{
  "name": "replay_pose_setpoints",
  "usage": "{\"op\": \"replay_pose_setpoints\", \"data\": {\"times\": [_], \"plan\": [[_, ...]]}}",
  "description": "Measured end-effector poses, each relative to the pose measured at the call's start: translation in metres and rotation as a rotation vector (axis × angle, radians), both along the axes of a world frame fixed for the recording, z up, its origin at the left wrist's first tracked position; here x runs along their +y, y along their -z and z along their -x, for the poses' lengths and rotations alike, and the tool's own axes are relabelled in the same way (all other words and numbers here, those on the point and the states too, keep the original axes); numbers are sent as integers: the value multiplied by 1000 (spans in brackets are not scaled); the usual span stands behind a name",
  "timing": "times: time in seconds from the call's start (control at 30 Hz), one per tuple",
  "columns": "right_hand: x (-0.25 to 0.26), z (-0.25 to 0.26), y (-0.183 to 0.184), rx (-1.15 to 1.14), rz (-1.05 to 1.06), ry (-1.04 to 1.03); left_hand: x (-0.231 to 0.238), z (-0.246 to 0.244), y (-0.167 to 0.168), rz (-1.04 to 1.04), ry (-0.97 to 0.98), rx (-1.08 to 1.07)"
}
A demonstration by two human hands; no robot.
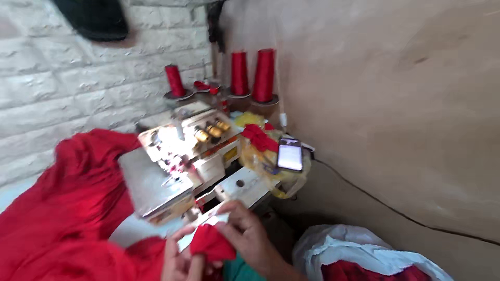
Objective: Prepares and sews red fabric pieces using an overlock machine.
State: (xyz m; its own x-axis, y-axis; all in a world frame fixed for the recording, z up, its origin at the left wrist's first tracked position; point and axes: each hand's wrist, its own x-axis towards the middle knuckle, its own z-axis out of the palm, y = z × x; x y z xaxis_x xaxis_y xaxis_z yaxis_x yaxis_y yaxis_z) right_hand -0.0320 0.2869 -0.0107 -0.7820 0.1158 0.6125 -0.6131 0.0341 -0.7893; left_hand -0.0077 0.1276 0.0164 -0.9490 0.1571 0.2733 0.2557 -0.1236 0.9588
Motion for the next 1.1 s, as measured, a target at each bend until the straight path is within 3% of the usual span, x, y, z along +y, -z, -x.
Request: {"op": "replay_pose_setpoints", "data": {"times": [0.13,0.4,0.53,0.7,0.83,0.93,1.03,1.1], "plan": [[4,0,10,104,-280,290,4,1,5,22,-136,2],[-1,-9,14,181,-645,282,3,0,14,201,-174,17],[3,-5,15,170,-552,239,-6,-3,13,175,-48,17],[26,2,7,184,-239,-132,-30,-1,18,-21,252,133],[38,7,-3,237,-341,-190,-38,-5,9,402,73,194],[45,9,-9,275,-520,-104,-45,-8,-1,630,159,215],[48,10,-11,194,-649,-58,-45,-8,-1,748,36,360],[45,12,-6,132,-589,-126,-45,-6,-1,728,-100,403]]}}
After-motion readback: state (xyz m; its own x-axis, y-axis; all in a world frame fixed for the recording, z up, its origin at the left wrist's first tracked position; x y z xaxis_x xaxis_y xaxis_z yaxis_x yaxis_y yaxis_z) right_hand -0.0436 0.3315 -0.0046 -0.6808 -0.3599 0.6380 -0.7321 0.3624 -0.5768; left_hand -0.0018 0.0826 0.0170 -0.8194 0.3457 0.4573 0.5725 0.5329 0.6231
